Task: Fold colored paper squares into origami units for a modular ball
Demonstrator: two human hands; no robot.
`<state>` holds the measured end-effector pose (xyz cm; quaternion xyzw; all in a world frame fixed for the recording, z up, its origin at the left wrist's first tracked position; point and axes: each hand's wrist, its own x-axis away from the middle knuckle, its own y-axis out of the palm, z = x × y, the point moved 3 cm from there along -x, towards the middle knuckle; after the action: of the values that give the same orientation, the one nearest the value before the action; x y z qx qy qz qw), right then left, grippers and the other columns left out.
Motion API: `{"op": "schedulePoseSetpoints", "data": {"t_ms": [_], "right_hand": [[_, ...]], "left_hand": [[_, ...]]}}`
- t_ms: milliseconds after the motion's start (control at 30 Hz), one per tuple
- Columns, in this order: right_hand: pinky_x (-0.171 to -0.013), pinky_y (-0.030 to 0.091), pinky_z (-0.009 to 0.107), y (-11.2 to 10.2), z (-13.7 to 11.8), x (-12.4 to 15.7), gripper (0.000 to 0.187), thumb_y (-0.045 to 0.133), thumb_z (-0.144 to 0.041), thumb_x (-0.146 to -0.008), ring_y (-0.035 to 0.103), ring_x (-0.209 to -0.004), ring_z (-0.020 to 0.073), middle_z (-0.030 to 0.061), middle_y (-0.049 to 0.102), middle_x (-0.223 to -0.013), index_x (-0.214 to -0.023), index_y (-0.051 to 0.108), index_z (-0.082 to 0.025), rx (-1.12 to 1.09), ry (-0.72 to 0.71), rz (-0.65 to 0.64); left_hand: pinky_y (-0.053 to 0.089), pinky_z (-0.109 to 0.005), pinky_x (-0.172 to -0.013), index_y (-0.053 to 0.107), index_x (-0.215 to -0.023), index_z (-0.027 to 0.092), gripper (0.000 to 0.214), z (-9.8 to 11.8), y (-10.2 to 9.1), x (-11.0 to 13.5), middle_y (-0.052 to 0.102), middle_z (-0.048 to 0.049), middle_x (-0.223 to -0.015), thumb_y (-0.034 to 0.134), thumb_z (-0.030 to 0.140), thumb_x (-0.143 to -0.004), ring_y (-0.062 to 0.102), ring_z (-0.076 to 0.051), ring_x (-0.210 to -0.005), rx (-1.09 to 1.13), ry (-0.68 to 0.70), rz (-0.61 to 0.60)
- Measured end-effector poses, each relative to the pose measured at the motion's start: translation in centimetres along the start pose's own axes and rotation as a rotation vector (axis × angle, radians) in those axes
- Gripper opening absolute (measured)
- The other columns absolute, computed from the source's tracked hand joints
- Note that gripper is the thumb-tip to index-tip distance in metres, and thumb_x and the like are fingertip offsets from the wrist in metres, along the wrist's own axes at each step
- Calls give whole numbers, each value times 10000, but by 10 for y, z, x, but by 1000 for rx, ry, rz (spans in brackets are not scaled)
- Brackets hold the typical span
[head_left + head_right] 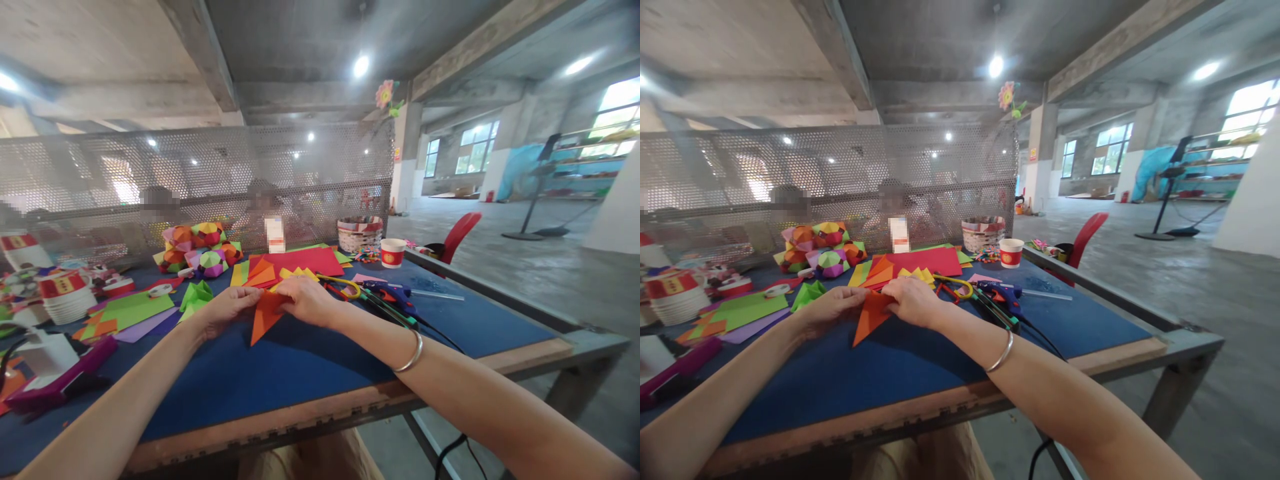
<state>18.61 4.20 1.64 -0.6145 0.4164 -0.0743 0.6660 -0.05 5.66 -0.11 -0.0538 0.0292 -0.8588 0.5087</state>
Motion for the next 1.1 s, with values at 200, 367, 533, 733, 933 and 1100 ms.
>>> {"op": "schedulePoseSetpoints", "data": {"t_ms": [200, 367, 533, 733, 933, 1100], "right_hand": [[-765, 408, 287, 3, 5, 0, 105, 731, -191, -894, 635, -884, 193, 70, 714, -897, -813, 678, -153, -46, -3, 25], [-867, 457, 322, 1, 4, 3, 221, 727, -84, -844, 627, -998, 208, 70, 682, -1038, -1040, 704, -183, -152, -52, 139], [-943, 457, 382, -3, -1, 5, 216, 680, -42, -854, 571, -1073, 229, 77, 632, -1138, -993, 729, -200, -126, -159, 226], [-913, 453, 372, -3, 0, 5, 111, 695, -95, -874, 562, -1007, 218, 71, 631, -1055, -943, 699, -182, -85, -100, 277], [-749, 427, 303, 1, 3, 5, 177, 665, -321, -949, 566, -786, 161, 38, 628, -875, -866, 629, -169, -195, 196, 308], [-722, 438, 296, 16, 2, 5, 408, 756, -517, -834, 579, -825, 168, 42, 643, -946, -941, 572, -169, -489, 306, 176]], "left_hand": [[507, -323, -765, 762, -815, 163, 455, 3, 1, 0, 745, -41, -768, 938, 519, -594, 670, -184, -714, -85, 28, 63], [524, -339, -772, 758, -796, 159, 460, 5, 3, 1, 748, -39, -741, 947, 506, -560, 680, -190, -709, -93, 15, 95], [539, -334, -755, 742, -741, 158, 489, 5, 1, -1, 768, -57, -757, 951, 544, -525, 704, -199, -711, -46, 34, 139], [547, -287, -679, 723, -657, 151, 514, 8, 1, -1, 735, -29, -668, 988, 520, -416, 679, -160, -629, 13, 78, 220], [547, -241, -621, 744, -669, 150, 494, 16, 1, 2, 734, -22, -669, 1000, 461, -384, 660, -138, -626, 68, 161, 373], [550, -216, -610, 760, -624, 154, 454, 17, 6, 4, 706, -1, -632, 994, 467, -391, 633, -114, -603, 52, 162, 349]]}}
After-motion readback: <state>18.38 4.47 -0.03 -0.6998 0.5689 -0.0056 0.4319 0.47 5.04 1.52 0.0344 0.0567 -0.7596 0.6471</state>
